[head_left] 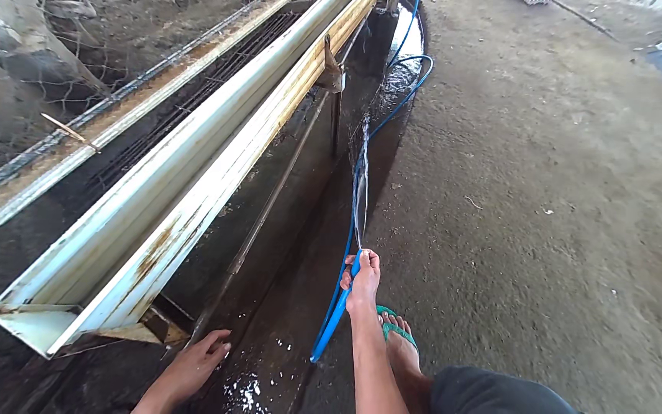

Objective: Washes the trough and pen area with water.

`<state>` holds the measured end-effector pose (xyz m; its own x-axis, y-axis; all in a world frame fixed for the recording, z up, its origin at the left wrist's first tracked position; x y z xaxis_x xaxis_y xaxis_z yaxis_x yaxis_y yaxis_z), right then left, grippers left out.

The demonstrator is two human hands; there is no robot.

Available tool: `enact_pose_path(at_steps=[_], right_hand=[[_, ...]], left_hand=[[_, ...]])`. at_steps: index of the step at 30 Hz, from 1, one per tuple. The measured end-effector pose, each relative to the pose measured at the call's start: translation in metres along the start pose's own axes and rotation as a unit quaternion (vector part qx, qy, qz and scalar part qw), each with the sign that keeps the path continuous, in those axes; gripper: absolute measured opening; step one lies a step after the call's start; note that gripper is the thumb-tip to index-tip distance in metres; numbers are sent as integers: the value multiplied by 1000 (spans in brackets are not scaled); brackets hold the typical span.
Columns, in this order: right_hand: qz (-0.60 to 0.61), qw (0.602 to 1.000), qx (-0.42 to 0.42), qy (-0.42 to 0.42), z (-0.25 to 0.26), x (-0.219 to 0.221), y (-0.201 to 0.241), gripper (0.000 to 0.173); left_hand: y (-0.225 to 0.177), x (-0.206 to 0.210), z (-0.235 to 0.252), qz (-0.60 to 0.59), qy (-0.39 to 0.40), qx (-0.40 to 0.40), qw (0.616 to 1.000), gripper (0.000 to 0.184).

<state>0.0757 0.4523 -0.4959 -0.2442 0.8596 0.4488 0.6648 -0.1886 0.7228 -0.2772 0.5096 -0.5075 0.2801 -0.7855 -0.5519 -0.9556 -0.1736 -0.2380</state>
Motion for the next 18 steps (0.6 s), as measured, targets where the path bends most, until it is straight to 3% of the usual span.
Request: enact_pose_path(at_steps=[11,18], right_hand=[[2,999,-17,28,-5,6,0,20],[-36,996,80,12,-5,3,-36,21]], left_hand=[[4,-1,-3,4,-3,-5,1000,44],[2,-2,-7,-1,-3,-11,1000,44]])
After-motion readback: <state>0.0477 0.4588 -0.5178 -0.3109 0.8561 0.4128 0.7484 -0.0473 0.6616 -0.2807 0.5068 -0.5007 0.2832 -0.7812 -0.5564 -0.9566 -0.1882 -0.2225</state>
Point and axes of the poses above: each hand's wrist, its own z-axis towards the middle knuckle, its own x-axis out of the palm, y = z × x, the point moved 5 cm from there along z, towards the middle knuckle, and after that the axes turned 8 degrees about -x, right-handed, at the moved point
